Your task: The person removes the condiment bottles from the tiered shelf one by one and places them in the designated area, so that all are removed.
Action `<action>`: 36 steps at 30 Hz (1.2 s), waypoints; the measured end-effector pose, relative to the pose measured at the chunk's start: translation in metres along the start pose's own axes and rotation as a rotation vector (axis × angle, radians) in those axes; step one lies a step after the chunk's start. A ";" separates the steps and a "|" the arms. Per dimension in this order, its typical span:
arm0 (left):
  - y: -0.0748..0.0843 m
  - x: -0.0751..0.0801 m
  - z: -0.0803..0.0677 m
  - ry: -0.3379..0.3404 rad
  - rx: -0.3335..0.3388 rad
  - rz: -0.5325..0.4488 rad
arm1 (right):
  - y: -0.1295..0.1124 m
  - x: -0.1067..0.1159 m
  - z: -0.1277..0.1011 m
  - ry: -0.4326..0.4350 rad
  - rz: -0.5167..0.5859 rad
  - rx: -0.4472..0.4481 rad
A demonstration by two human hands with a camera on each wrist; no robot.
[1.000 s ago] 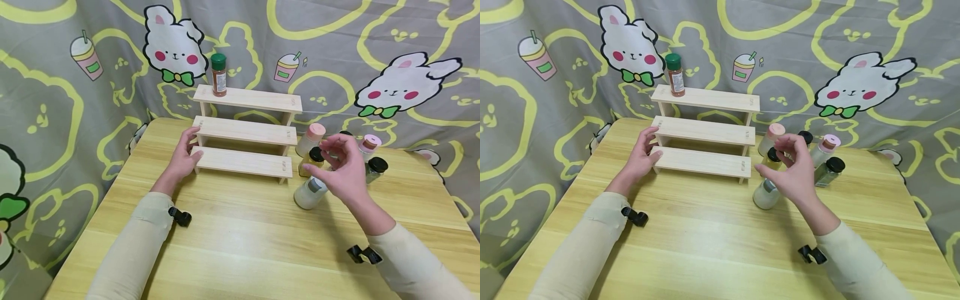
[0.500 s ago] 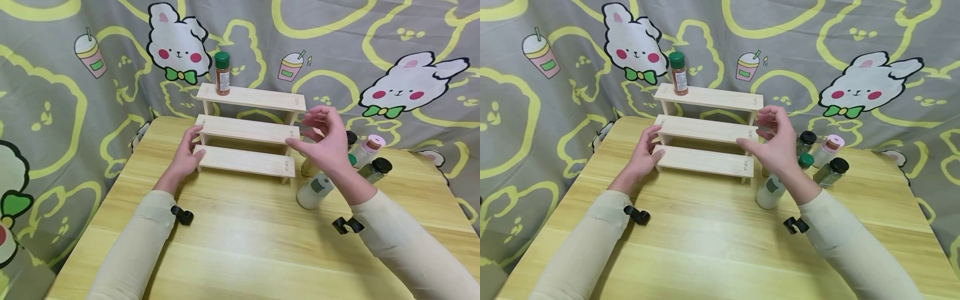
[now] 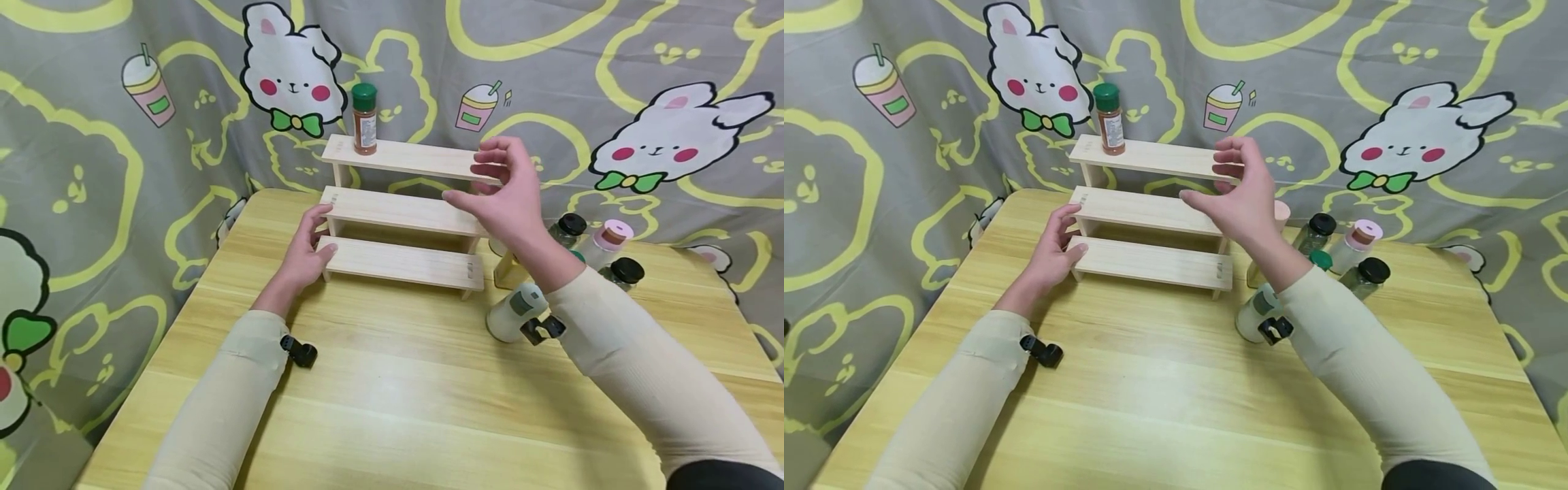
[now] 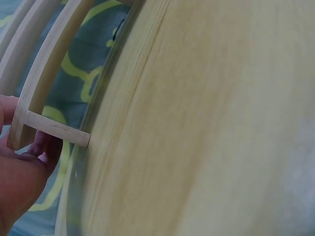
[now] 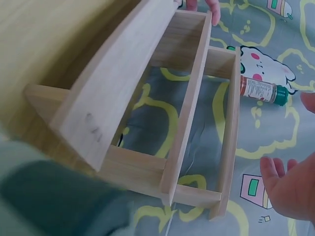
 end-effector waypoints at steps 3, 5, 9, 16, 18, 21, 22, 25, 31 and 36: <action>0.007 -0.001 -0.003 -0.010 0.013 0.001 | 0.002 -0.005 0.010 0.010 0.017 -0.018; 0.007 0.000 -0.003 -0.012 0.017 -0.001 | 0.001 -0.009 0.016 0.018 0.028 -0.030; 0.000 0.001 0.000 -0.001 0.016 -0.008 | 0.000 -0.017 0.026 0.020 0.031 -0.054; 0.001 0.001 -0.001 0.010 0.006 -0.011 | -0.001 -0.034 0.041 0.029 0.065 -0.056; 0.001 0.001 0.000 0.006 0.007 -0.011 | 0.000 -0.039 0.045 0.034 0.066 -0.066; 0.002 0.000 0.000 -0.005 0.003 -0.018 | 0.002 -0.047 0.051 0.036 0.069 -0.091; 0.003 0.000 0.000 -0.008 0.002 -0.019 | 0.002 -0.050 0.053 0.036 0.069 -0.101; 0.014 -0.001 -0.006 -0.011 0.007 -0.017 | 0.002 -0.060 0.058 0.033 0.078 -0.124; 0.021 -0.002 -0.010 -0.015 0.011 -0.007 | 0.004 -0.078 0.066 0.048 0.114 -0.117; 0.003 0.000 0.000 -0.005 0.032 -0.017 | 0.010 -0.090 0.071 0.040 0.117 -0.125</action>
Point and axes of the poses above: each hand's wrist, its own z-axis towards the middle knuckle, its own x-axis out of the back of the hand, y = z × x, the point moved 4 cm from there along z, towards the middle knuckle, and after that the axes turned 12 degrees about x, right-handed, at the moved point
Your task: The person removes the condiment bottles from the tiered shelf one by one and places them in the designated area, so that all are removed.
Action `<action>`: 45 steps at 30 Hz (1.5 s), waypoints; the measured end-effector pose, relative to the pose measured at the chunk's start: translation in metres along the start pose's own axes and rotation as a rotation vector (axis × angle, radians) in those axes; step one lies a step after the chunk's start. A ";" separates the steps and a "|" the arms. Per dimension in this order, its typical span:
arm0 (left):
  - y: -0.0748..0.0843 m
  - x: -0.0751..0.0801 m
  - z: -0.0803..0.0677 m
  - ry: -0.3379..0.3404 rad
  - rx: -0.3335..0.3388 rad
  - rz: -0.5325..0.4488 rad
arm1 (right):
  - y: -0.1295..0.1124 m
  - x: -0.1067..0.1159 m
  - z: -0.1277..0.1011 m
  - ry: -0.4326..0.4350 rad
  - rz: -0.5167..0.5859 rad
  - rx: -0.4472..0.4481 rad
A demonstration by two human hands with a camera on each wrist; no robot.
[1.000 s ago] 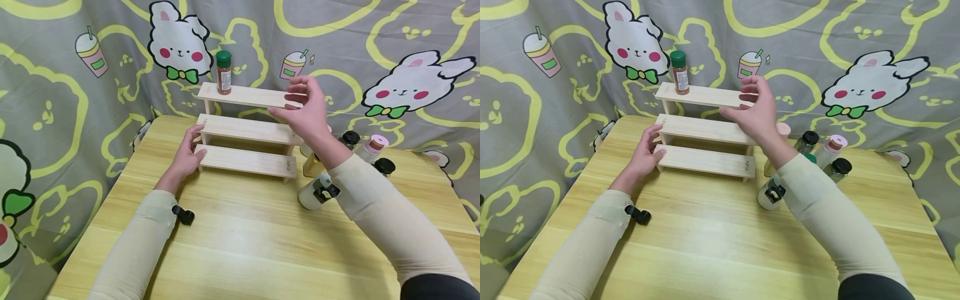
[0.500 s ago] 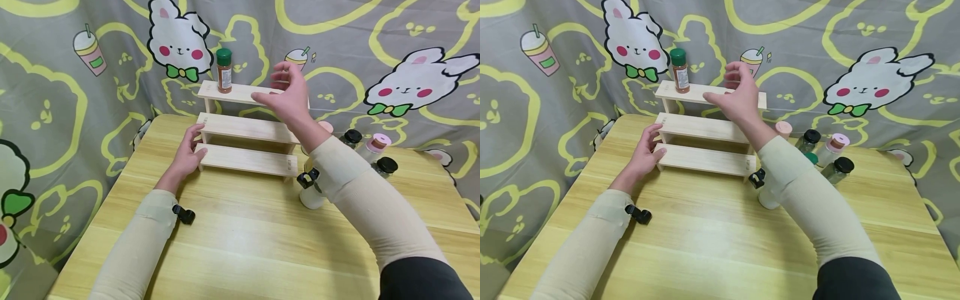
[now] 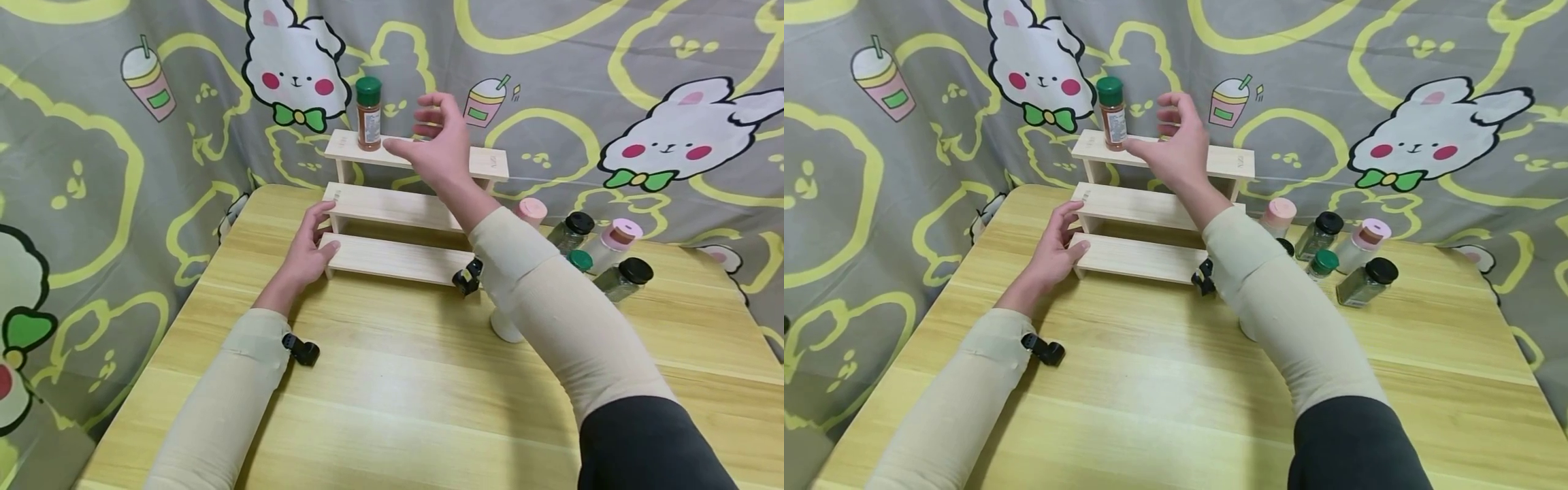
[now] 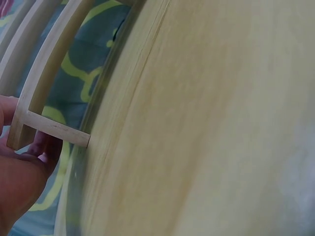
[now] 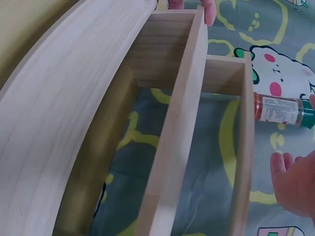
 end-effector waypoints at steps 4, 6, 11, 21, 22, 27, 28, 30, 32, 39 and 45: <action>-0.004 -0.001 0.002 0.008 0.007 0.003 | 0.007 -0.008 0.004 0.006 0.010 -0.012; -0.005 -0.001 0.002 0.013 0.001 0.004 | 0.009 -0.012 0.006 0.007 0.019 -0.005; -0.003 0.000 0.002 0.016 -0.012 0.010 | 0.015 -0.023 0.012 0.008 0.010 -0.017; 0.003 -0.007 0.000 -0.007 -0.017 -0.003 | 0.023 -0.035 0.020 0.016 -0.041 -0.054; 0.006 -0.008 -0.002 -0.013 -0.016 -0.004 | 0.023 -0.036 0.021 0.019 -0.043 -0.055; 0.024 -0.012 -0.011 -0.021 -0.007 -0.001 | 0.022 -0.041 0.024 0.021 -0.062 -0.041; 0.024 -0.012 -0.011 -0.021 -0.009 -0.001 | 0.021 -0.043 0.025 0.019 -0.064 -0.033; 0.025 -0.012 -0.011 -0.021 -0.014 -0.002 | 0.019 -0.047 0.027 0.017 -0.068 -0.022; 0.022 -0.011 -0.009 -0.020 -0.019 0.003 | 0.017 -0.051 0.028 0.023 -0.076 -0.016; -0.003 -0.004 0.005 -0.001 -0.018 0.009 | 0.016 -0.059 0.030 0.039 -0.120 -0.027; -0.005 0.000 0.003 0.014 -0.016 0.012 | 0.015 -0.055 0.032 0.039 -0.120 -0.039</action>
Point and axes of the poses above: each hand's wrist, its own z-axis towards the middle knuckle, its own x-axis out of the back of the hand, y = z × x, the point moved 4 cm from there along z, towards the middle knuckle, and after that the axes turned 12 degrees about x, right-handed, at the moved point
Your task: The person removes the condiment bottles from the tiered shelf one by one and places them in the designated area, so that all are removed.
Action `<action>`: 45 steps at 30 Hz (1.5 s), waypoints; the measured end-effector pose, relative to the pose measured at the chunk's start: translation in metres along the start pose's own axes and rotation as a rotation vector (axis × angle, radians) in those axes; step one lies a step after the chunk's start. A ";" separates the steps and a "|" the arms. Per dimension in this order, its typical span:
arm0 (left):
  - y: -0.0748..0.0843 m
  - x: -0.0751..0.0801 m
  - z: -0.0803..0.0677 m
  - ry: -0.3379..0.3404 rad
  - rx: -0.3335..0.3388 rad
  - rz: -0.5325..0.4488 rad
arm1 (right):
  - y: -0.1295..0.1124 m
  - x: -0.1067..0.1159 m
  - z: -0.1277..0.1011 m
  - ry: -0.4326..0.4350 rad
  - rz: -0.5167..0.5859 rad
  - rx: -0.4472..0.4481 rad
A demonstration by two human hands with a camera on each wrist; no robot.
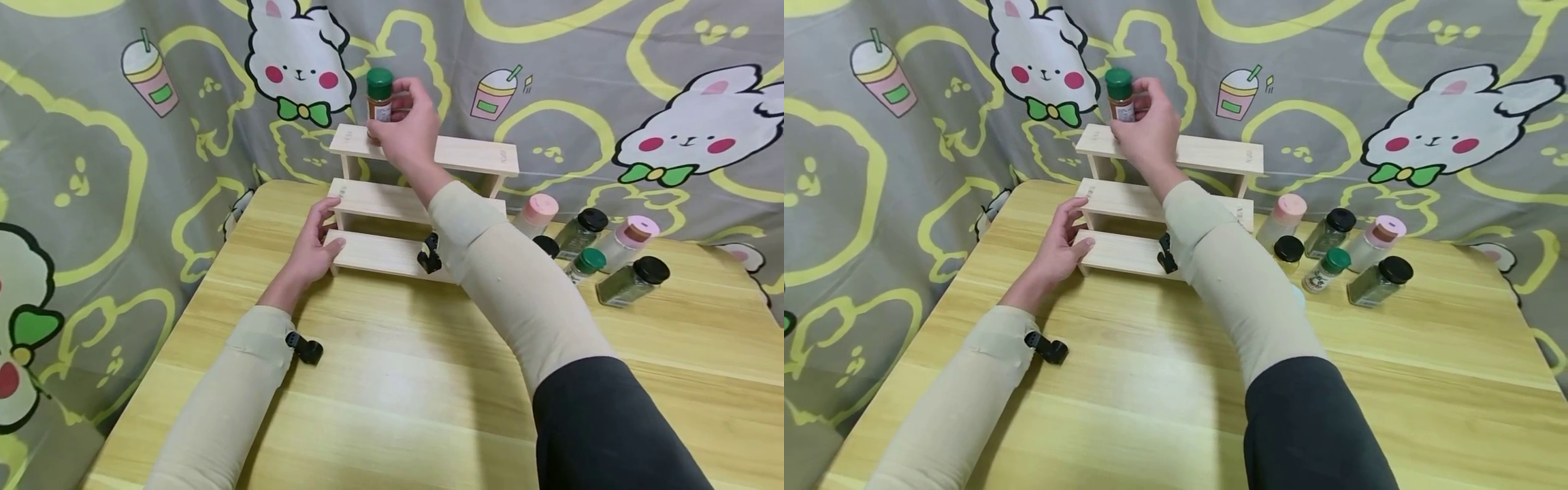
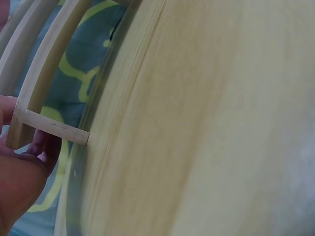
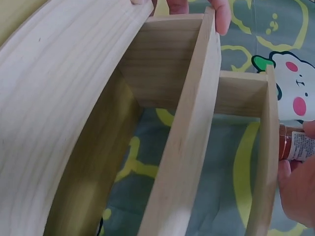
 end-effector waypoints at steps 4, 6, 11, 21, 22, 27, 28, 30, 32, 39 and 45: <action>0.000 -0.001 0.000 0.003 0.008 -0.004 | -0.003 0.012 0.000 0.013 0.006 -0.001; 0.001 0.000 0.000 0.005 0.007 -0.007 | -0.005 0.018 0.000 0.021 0.011 0.009; 0.001 0.000 0.000 0.000 0.009 -0.009 | -0.012 0.033 -0.003 0.034 0.028 0.050; 0.002 -0.001 -0.002 -0.008 -0.005 -0.013 | -0.017 0.063 -0.014 0.055 0.072 0.056; 0.002 -0.001 -0.002 -0.008 -0.006 -0.013 | -0.018 0.066 -0.015 0.054 0.072 0.058; 0.001 -0.001 -0.002 -0.005 -0.003 -0.007 | -0.022 0.080 -0.020 0.054 0.056 0.062; 0.001 -0.001 -0.002 -0.005 -0.001 -0.006 | -0.022 0.083 -0.021 0.055 0.055 0.065; 0.001 0.000 -0.002 -0.006 0.002 -0.003 | -0.023 0.089 -0.023 0.061 0.057 0.075; 0.001 0.000 -0.002 -0.007 0.003 -0.002 | -0.023 0.095 -0.026 0.069 0.061 0.089; 0.000 -0.001 -0.002 -0.005 0.003 -0.002 | -0.026 0.120 -0.037 0.078 0.072 0.157; 0.001 0.000 -0.003 -0.006 0.011 -0.013 | -0.028 0.144 -0.048 0.090 0.028 0.157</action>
Point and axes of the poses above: each hand's wrist, its own z-axis towards the middle knuckle, its own x-axis out of the back of the hand, y = z × x, the point moved 4 cm from there along z, towards the middle knuckle, and after that the axes turned 12 degrees about x, right-handed, at the moved point
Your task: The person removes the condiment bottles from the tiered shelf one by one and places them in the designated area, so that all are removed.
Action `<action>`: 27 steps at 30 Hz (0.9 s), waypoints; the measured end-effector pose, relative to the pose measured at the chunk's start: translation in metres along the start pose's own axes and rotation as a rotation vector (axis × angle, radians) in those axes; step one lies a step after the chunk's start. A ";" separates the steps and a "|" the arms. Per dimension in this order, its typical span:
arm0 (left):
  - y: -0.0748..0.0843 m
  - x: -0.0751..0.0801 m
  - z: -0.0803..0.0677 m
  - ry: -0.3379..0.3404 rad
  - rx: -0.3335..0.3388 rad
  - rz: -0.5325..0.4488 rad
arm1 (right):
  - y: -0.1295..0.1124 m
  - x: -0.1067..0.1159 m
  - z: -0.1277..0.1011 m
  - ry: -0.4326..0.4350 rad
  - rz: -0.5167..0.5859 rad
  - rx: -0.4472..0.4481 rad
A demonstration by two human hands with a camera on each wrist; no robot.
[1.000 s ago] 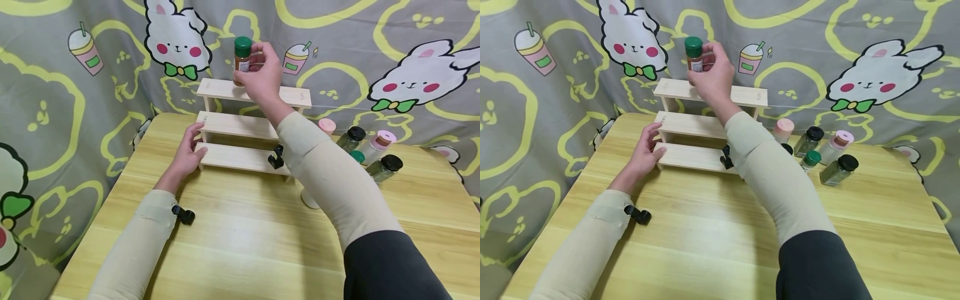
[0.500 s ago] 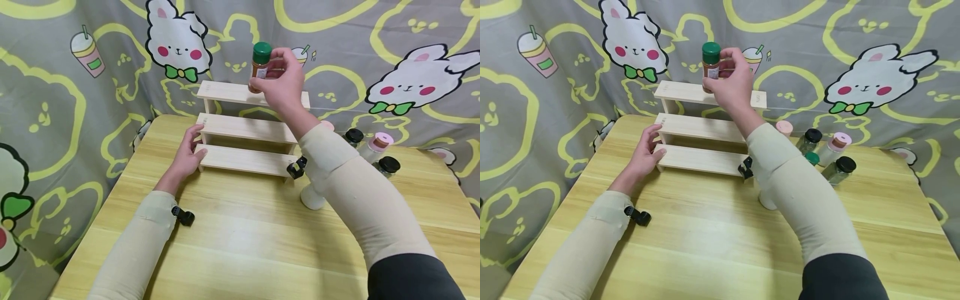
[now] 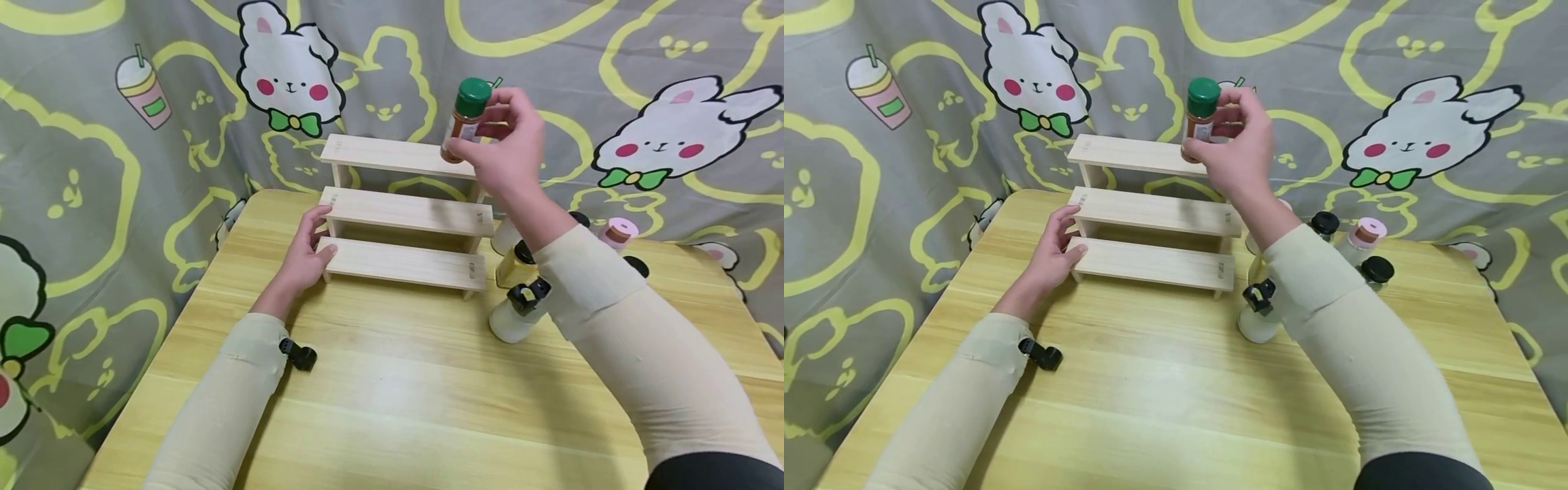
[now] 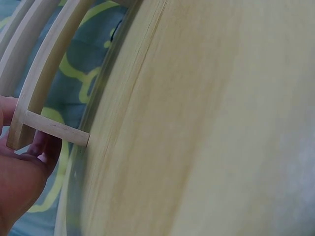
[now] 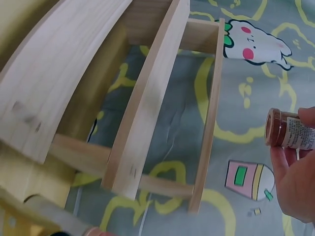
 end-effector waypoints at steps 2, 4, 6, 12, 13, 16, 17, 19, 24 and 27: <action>0.001 0.000 -0.001 0.002 0.002 -0.002 | -0.002 0.008 -0.004 0.015 0.008 -0.015; 0.005 0.000 -0.003 0.002 0.006 -0.008 | -0.006 0.015 -0.009 0.035 0.028 -0.030; 0.005 0.000 -0.003 0.001 -0.001 -0.008 | -0.007 0.023 -0.015 0.049 0.025 -0.038; 0.001 0.001 -0.001 0.003 -0.006 -0.010 | 0.001 0.048 -0.026 0.067 -0.011 -0.053; 0.001 0.001 -0.001 0.002 -0.002 -0.010 | 0.002 0.052 -0.029 0.068 -0.016 -0.061; 0.004 0.000 -0.002 -0.007 0.004 -0.009 | 0.004 0.065 -0.036 0.073 -0.047 -0.071; 0.008 -0.001 -0.004 -0.011 0.002 -0.009 | 0.005 0.069 -0.039 0.075 -0.054 -0.067; 0.015 -0.003 -0.008 -0.018 -0.001 -0.010 | 0.006 0.076 -0.043 0.077 -0.056 -0.058; 0.028 -0.005 -0.016 -0.021 0.003 -0.006 | 0.009 0.096 -0.057 0.079 -0.098 -0.052; 0.029 -0.005 -0.016 -0.022 0.002 -0.012 | 0.013 0.108 -0.066 0.091 -0.134 -0.062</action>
Point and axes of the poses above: each hand's wrist, its own z-axis towards the middle knuckle, its own x-axis out of the back of the hand, y = z × x, the point moved 4 cm from there along z, towards the middle knuckle, and after that the axes turned 12 degrees about x, right-handed, at the moved point
